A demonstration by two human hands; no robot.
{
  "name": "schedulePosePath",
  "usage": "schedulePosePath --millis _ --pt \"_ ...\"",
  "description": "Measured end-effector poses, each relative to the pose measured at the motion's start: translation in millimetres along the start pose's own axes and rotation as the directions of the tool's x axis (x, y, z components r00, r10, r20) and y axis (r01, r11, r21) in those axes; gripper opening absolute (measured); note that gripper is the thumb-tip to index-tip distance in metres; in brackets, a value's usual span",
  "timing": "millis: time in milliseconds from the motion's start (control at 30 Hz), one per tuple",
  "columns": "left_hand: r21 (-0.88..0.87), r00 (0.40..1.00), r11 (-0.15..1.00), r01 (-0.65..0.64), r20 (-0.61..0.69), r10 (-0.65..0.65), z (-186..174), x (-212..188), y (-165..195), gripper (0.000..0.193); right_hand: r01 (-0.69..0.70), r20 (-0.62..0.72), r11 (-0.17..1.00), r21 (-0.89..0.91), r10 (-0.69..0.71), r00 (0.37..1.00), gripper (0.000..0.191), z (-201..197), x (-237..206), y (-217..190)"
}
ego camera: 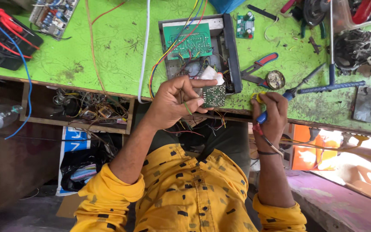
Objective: The person strips the insulation from several colored wires using pliers, then solders them to a small green circuit board using a soldering iron and solder. The person repeats the stripping and soldering process for multiple wires.
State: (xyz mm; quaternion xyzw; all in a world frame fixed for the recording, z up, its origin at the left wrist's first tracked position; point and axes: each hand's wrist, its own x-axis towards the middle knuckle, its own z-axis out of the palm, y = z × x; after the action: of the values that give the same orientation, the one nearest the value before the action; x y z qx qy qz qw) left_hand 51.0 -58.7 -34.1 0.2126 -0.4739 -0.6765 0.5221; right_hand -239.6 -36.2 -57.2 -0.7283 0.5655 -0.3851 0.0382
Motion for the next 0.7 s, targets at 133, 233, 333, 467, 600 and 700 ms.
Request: schedulePosePath --millis 133,233,333,467,600,700 --pt "-0.009 1.0 1.0 0.001 -0.002 -0.001 1.3 0.2 3.0 0.019 0.001 0.024 1.0 -0.008 -0.001 1.0 0.025 -2.4 4.0 -2.3" --pt "0.011 1.0 1.0 0.004 0.001 -0.004 -0.3 0.2 2.7 0.02 -0.252 0.167 0.962 0.103 0.233 0.958 0.033 -9.5 4.0 -2.3" --pt "0.045 1.0 0.999 -0.009 0.011 0.008 -2.4 -0.2 1.0 0.02 -0.125 0.168 0.991 0.05 0.115 0.979 0.04 -12.9 3.7 -0.5" --pt "0.013 1.0 1.0 -0.018 0.013 0.018 -2.2 0.5 0.6 0.019 0.082 0.161 0.992 -0.093 -0.067 0.985 0.043 -12.4 6.3 8.5" --pt "0.0 1.0 1.0 -0.005 0.005 0.005 -0.9 1.3 3.3 0.019 0.133 0.16 0.989 -0.069 -0.12 0.98 0.042 -23.1 4.1 19.3" --pt "-0.007 1.0 1.0 0.006 0.0 -0.006 0.4 0.8 3.9 0.019 0.148 0.097 0.986 -0.078 -0.14 0.985 0.042 -48.5 -3.8 21.8"
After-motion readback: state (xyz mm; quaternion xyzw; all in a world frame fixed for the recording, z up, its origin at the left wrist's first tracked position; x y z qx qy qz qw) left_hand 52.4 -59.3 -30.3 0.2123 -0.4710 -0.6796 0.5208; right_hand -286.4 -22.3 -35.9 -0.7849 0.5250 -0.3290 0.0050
